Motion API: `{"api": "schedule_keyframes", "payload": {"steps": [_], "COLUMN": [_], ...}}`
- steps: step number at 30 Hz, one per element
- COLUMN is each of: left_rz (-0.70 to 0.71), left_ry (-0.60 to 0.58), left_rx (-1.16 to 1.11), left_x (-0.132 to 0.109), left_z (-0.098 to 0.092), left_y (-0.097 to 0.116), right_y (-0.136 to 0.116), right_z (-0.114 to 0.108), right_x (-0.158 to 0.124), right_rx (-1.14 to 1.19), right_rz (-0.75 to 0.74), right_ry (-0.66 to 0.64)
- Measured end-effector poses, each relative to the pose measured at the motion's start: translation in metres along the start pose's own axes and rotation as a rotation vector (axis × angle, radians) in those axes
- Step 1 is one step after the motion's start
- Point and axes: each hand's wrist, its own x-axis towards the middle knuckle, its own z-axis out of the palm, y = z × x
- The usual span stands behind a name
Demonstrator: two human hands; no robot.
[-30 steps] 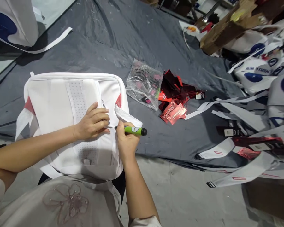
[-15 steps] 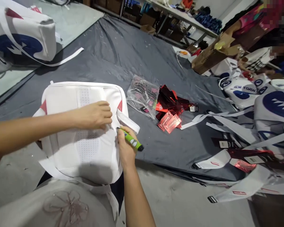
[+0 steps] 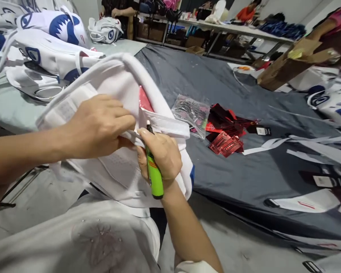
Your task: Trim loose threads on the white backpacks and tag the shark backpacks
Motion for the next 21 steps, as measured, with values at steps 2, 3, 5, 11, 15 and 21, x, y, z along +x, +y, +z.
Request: {"api": "schedule_keyframes", "payload": {"steps": [2, 3, 5, 11, 15, 21], "left_rz": [-0.072, -0.088, -0.095, -0.213, -0.329, -0.319], "left_ry": [-0.018, -0.065, -0.169, -0.119, -0.454, -0.682], "left_rx": [0.006, -0.001, -0.035, 0.038, -0.051, -0.084], "left_x": [-0.022, -0.033, -0.053, -0.055, -0.021, 0.005], "left_z": [0.011, 0.02, 0.038, 0.056, 0.085, 0.137], "left_y": [-0.006, -0.012, -0.031, -0.069, -0.082, -0.098], "right_y": [0.006, 0.011, 0.021, 0.032, 0.018, 0.014], "right_z": [0.009, 0.017, 0.035, 0.061, 0.061, 0.05], "right_x": [-0.002, -0.007, -0.021, -0.049, -0.057, -0.072], "right_rx": [0.022, 0.028, 0.035, -0.031, -0.05, -0.105], "right_rz": [-0.04, -0.043, -0.039, -0.008, 0.145, 0.186], "right_ry": [-0.072, -0.098, -0.141, -0.118, -0.149, -0.352]}}
